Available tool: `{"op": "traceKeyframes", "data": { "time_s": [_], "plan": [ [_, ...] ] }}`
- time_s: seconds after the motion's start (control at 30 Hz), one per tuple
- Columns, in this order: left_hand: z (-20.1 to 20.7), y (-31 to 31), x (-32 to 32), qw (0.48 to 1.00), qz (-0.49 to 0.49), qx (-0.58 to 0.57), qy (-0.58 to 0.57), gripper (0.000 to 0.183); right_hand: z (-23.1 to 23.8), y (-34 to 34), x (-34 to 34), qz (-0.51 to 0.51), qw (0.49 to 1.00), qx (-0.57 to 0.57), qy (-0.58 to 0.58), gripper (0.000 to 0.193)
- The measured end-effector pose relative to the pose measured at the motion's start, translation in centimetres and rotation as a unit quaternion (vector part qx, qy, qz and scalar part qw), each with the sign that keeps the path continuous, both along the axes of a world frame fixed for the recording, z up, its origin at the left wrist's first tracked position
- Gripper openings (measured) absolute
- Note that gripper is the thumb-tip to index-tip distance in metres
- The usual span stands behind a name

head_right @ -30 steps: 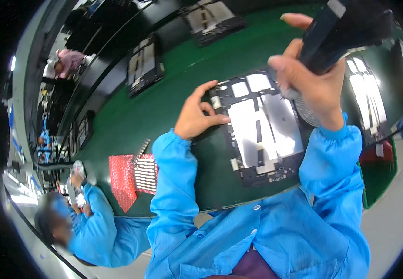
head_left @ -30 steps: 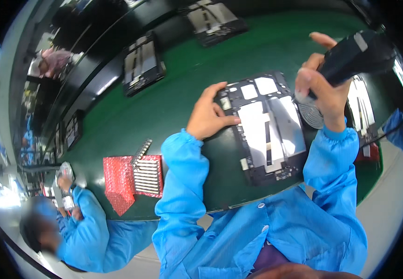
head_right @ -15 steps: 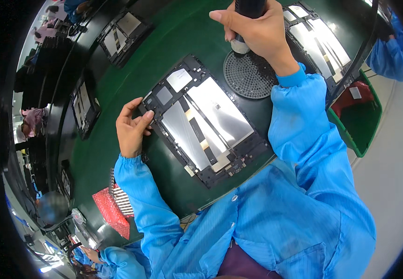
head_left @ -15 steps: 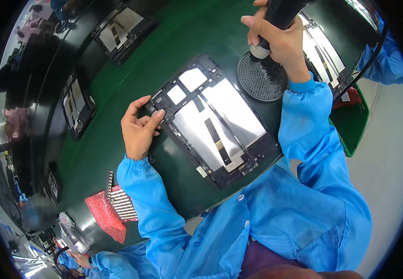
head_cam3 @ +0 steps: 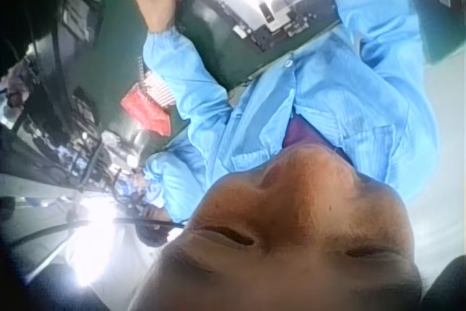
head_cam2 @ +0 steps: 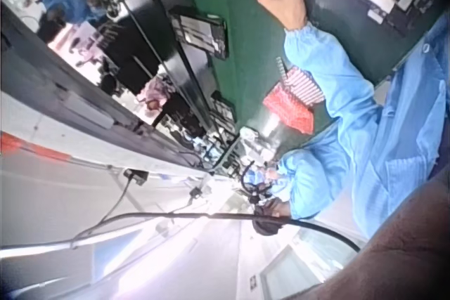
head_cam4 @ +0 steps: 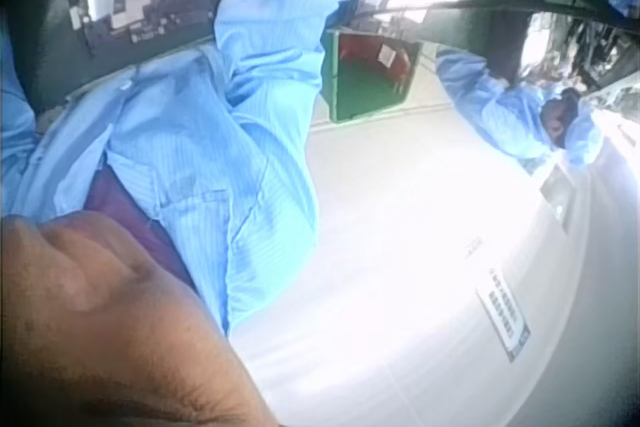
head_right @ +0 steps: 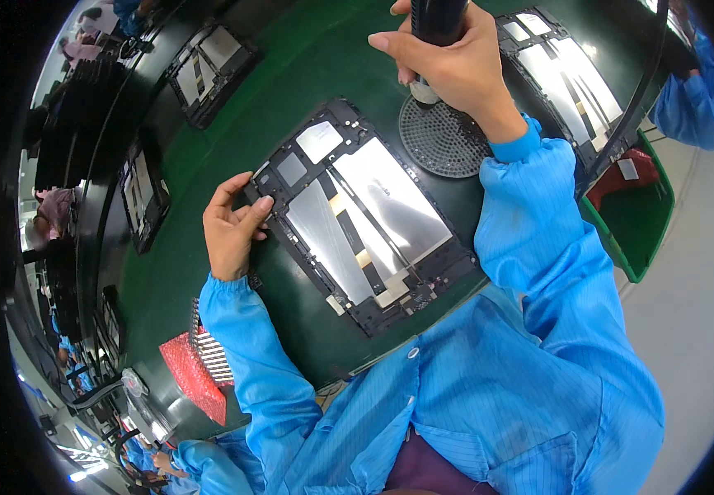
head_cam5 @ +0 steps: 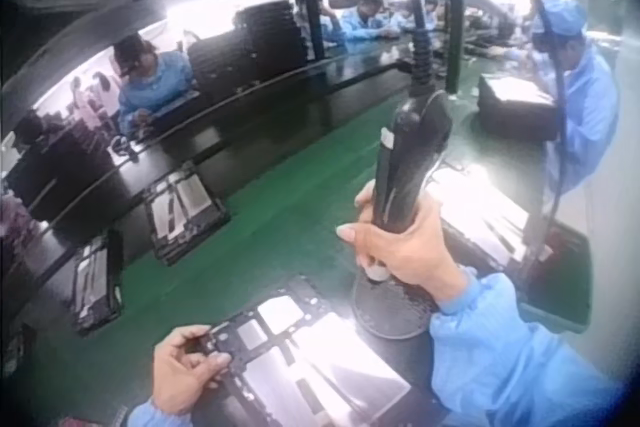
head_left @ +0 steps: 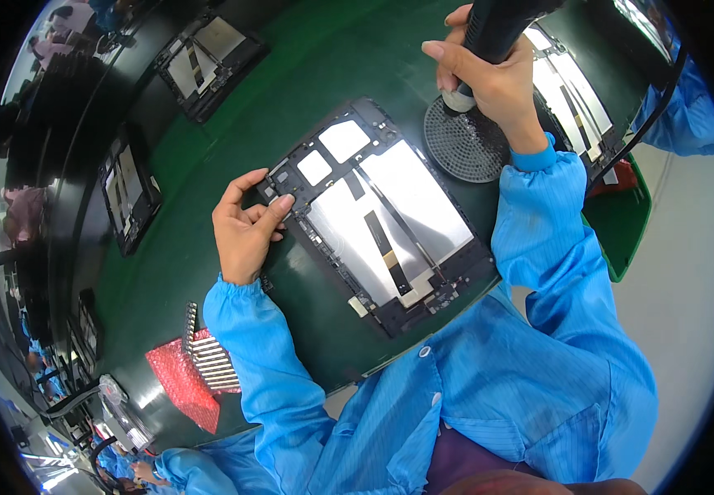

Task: Assembling internal components of a tablet device using an electric screwdriver.

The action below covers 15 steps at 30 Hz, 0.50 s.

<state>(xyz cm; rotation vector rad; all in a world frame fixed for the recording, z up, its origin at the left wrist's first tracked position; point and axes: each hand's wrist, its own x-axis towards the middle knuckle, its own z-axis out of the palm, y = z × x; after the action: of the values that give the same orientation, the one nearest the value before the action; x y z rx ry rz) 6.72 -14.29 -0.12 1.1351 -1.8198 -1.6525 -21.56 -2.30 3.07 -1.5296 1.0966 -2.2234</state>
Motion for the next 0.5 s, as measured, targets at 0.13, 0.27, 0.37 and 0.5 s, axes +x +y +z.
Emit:
{"op": "traceKeyframes", "data": {
  "time_s": [0.13, 0.27, 0.37, 0.5],
  "plan": [
    [-0.2, 0.0, 0.2, 1.0, -0.015, 0.002, -0.003, 0.048, -0.5, 0.7, -0.3, -0.121, 0.98, 0.156, 0.035, 0.034],
    [-0.3, -0.1, 0.3, 1.0, -0.012, 0.026, -0.012, 0.047, 1.5, 1.0, 0.7, -0.108, 0.989, 0.102, -0.005, 0.032],
    [-0.5, -0.1, 0.4, 1.0, -0.007, 0.027, 0.007, 0.043, 3.1, 0.3, 3.4, -0.023, 0.997, 0.075, -0.007, 0.032],
    [-1.2, -0.5, 0.3, 0.998, -0.025, 0.019, 0.056, 0.042, 4.1, -2.2, 9.0, 0.109, 0.993, 0.037, 0.037, 0.032]
  ]
}}
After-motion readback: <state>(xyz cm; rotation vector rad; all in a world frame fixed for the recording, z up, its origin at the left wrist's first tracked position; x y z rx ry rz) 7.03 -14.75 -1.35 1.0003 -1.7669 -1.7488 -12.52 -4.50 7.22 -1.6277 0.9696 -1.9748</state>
